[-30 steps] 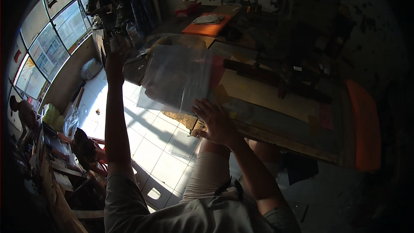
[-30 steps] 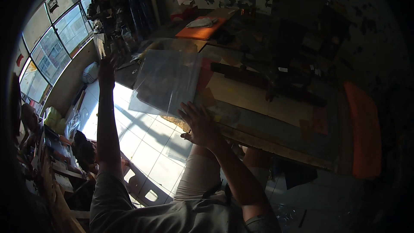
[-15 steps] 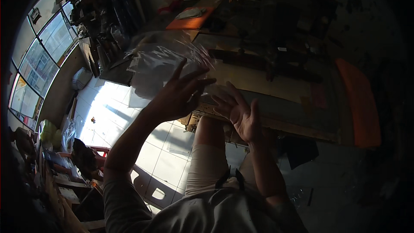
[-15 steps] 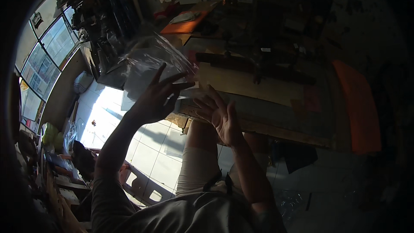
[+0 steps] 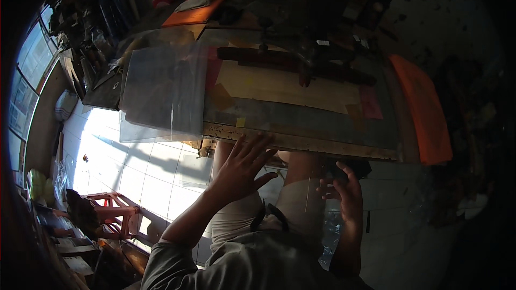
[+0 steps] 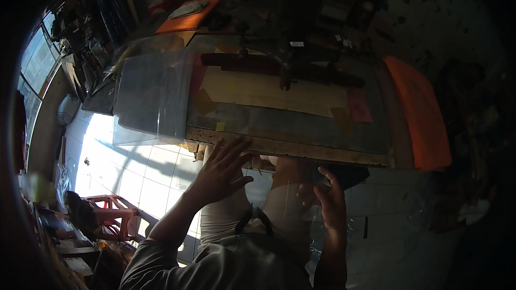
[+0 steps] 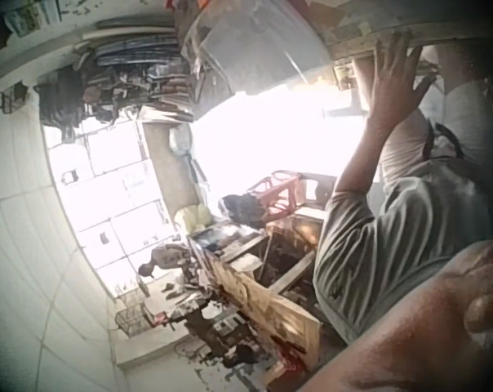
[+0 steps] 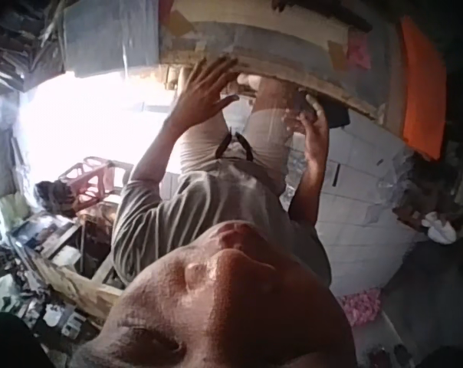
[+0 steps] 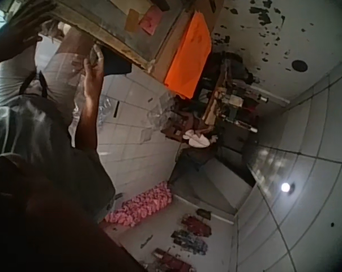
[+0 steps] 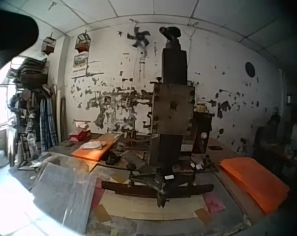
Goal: The person places small yellow squares of tape onto a sheet of material at marked positions and then covers the sheet with a clear plastic film.
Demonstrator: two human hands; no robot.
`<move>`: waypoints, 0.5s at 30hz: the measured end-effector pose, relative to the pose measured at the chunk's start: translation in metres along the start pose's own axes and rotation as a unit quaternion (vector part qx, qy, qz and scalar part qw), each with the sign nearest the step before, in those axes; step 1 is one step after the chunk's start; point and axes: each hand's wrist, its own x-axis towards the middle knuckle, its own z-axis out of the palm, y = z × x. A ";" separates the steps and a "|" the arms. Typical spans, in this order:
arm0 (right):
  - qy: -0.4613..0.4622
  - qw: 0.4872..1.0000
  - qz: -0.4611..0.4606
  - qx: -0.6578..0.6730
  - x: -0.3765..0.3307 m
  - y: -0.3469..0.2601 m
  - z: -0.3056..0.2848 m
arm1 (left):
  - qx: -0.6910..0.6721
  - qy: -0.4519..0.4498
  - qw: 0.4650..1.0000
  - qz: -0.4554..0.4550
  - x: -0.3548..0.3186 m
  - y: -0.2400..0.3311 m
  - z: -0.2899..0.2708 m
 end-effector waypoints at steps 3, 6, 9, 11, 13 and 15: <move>0.005 0.997 -0.025 -0.073 0.007 -0.002 -0.003 | 0.013 -0.006 1.000 0.011 0.008 -0.007 0.006; 0.102 0.979 -0.063 -0.163 0.014 -0.014 0.010 | 0.019 -0.006 1.000 0.024 0.028 -0.016 0.013; 0.108 0.968 -0.087 -0.209 0.027 -0.018 0.010 | 0.040 -0.010 0.999 0.035 0.046 -0.026 0.019; 0.121 0.951 -0.106 -0.264 0.034 -0.018 0.009 | 0.051 -0.016 0.998 0.045 0.059 -0.035 0.027; 0.143 0.907 -0.143 -0.368 0.038 -0.017 0.008 | 0.083 -0.003 0.993 0.079 0.067 -0.043 0.034; 0.145 0.889 -0.136 -0.412 0.042 -0.016 0.003 | 0.088 -0.004 0.992 0.089 0.077 -0.048 0.033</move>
